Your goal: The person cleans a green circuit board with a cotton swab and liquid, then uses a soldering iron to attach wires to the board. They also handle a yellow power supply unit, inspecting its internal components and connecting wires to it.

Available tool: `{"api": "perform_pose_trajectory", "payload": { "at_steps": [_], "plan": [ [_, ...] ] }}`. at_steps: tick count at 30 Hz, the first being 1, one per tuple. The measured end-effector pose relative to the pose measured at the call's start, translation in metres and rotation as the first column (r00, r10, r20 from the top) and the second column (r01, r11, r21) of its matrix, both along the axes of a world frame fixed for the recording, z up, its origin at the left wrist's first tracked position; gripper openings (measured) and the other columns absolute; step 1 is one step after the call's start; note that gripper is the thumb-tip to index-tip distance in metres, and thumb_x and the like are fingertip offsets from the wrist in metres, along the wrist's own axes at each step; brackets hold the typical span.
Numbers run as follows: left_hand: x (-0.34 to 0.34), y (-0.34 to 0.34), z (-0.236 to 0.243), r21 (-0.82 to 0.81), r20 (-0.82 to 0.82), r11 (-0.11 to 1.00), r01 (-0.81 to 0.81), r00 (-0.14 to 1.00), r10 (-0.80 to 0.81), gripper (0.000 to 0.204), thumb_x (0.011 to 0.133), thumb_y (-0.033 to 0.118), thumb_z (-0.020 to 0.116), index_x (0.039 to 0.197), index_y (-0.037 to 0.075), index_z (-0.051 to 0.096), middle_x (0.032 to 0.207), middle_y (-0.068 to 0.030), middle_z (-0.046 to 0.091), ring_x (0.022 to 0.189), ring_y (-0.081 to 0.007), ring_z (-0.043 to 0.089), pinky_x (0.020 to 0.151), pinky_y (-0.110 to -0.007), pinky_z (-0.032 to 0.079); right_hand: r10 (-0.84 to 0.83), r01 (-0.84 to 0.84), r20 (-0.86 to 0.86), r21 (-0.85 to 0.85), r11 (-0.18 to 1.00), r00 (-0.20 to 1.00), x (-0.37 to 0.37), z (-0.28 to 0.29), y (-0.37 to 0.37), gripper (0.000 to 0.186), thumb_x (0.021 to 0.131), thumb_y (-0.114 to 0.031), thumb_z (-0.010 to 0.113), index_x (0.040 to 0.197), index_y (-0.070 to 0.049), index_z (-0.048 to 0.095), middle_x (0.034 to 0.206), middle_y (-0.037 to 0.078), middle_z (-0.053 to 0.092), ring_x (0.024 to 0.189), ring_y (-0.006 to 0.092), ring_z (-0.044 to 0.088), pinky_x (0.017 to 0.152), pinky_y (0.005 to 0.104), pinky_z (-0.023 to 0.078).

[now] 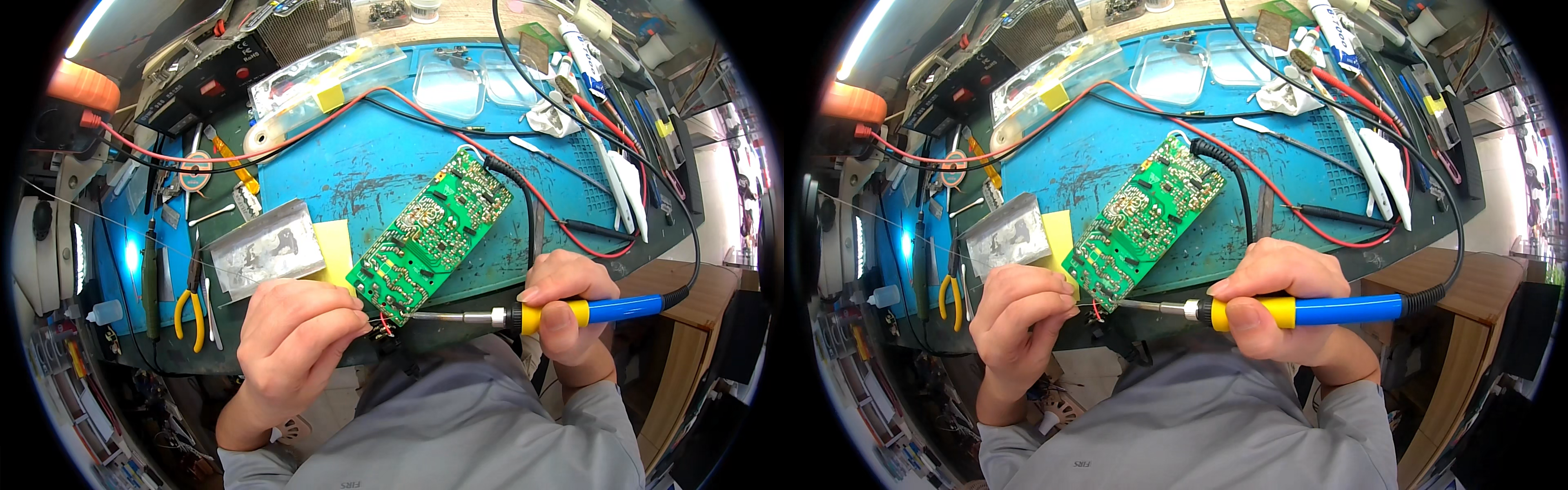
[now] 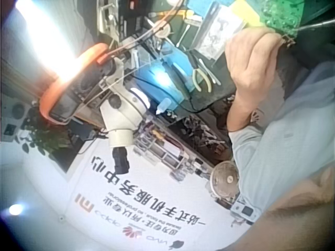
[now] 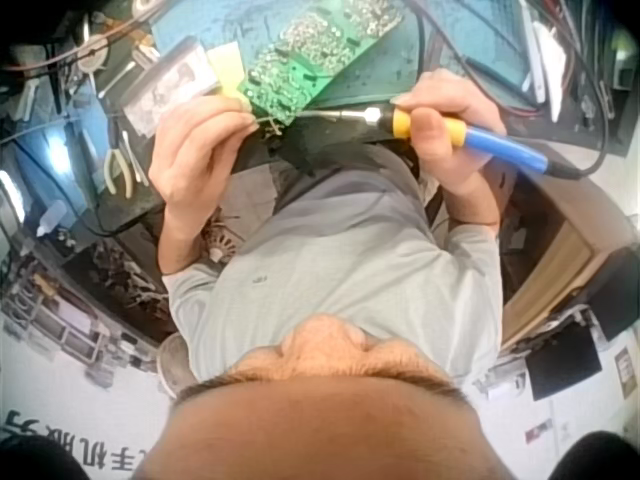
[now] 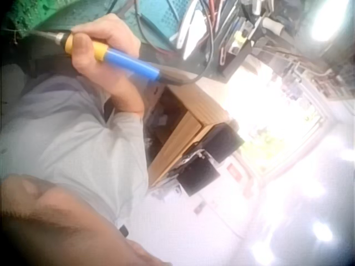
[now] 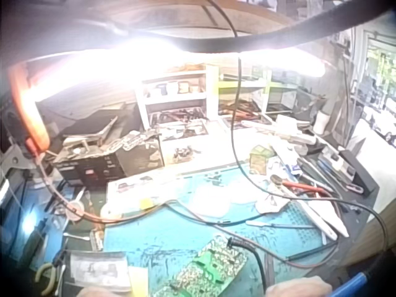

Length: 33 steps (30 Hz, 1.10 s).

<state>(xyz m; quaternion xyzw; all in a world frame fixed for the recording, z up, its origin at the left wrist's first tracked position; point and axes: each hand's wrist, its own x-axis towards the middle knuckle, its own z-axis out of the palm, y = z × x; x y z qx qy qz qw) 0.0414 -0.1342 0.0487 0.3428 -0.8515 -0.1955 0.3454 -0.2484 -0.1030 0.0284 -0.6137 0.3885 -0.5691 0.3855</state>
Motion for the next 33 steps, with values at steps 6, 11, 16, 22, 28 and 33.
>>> {"api": "perform_pose_trajectory", "payload": {
  "at_steps": [6, 11, 16, 22, 28, 33],
  "plan": [
    [0.000, 0.001, 0.000, -0.002, -0.009, 1.000, -0.024, 1.000, 0.024, 0.025, 0.072, 0.002, 0.082, 0.094, 0.004, 0.070, 0.092, -0.0075, 0.071, 0.083, -0.0243, 0.067, 0.072, -0.035, 0.048, 0.031, -0.032, 0.024, 0.018, 0.999, 0.999, -0.004, -0.004, 0.004, 0.018, 0.093, -0.019, 0.073, 0.092, -0.002, 0.069, 0.074, 0.008, 0.071, 0.060, 0.0150, 0.060, 0.054, 0.0277, 0.045],
    [0.001, 0.001, -0.003, -0.018, -0.012, 0.998, -0.059, 0.998, 0.058, 0.025, 0.072, 0.002, 0.083, 0.093, 0.004, 0.069, 0.093, -0.0079, 0.071, 0.083, -0.0247, 0.067, 0.072, -0.035, 0.049, -0.068, 0.074, 0.260, -0.012, 0.997, 0.963, -0.002, -0.014, 0.010, 0.038, 0.097, -0.041, 0.070, 0.102, -0.003, 0.066, 0.081, 0.005, 0.061, 0.064, 0.0124, 0.051, 0.058, 0.0267, 0.042],
    [0.001, 0.004, -0.005, 0.016, -0.065, 0.995, -0.102, 0.993, 0.103, 0.025, 0.074, -0.001, 0.083, 0.094, 0.004, 0.069, 0.098, -0.0098, 0.072, 0.085, -0.0264, 0.067, 0.073, -0.035, 0.053, -0.020, 0.047, 0.112, -0.239, 0.970, 0.994, -0.008, -0.022, 0.006, 0.045, 0.092, -0.043, 0.076, 0.114, -0.006, 0.065, 0.088, 0.005, 0.053, 0.065, 0.0125, 0.049, 0.060, 0.0266, 0.043],
    [0.000, 0.004, -0.009, -0.001, -0.082, 0.998, -0.067, 0.994, 0.066, 0.025, 0.075, -0.003, 0.082, 0.095, 0.002, 0.067, 0.103, -0.0121, 0.072, 0.093, -0.0289, 0.070, 0.077, -0.036, 0.056, -0.023, -0.020, -0.123, -0.338, 0.941, 0.992, -0.009, -0.009, 0.014, 0.050, 0.082, -0.037, 0.087, 0.111, -0.003, 0.066, 0.073, 0.003, 0.063, 0.058, 0.0174, 0.058, 0.051, 0.0295, 0.045],
    [-0.001, 0.004, -0.008, 0.010, -0.088, 0.998, -0.055, 0.995, 0.055, 0.024, 0.076, -0.006, 0.080, 0.094, 0.001, 0.066, 0.108, -0.0144, 0.073, 0.098, -0.0319, 0.072, 0.080, -0.038, 0.057, -0.155, 0.037, -0.185, -0.522, 0.852, 0.970, 0.007, -0.005, 0.011, 0.041, 0.087, -0.024, 0.083, 0.116, -0.001, 0.065, 0.075, 0.003, 0.060, 0.052, 0.0161, 0.052, 0.048, 0.0284, 0.044],
    [-0.001, 0.004, -0.010, 0.049, -0.090, 0.997, -0.067, 0.993, 0.072, 0.022, 0.078, -0.007, 0.078, 0.094, 0.000, 0.065, 0.109, -0.0158, 0.074, 0.096, -0.0310, 0.073, 0.082, -0.036, 0.058, -0.296, 0.089, -0.441, -0.431, 0.898, 0.847, 0.015, -0.004, 0.016, 0.052, 0.081, 0.007, 0.077, 0.130, 0.003, 0.062, 0.090, 0.011, 0.070, 0.065, 0.0166, 0.063, 0.055, 0.0277, 0.051]
  ]
}}
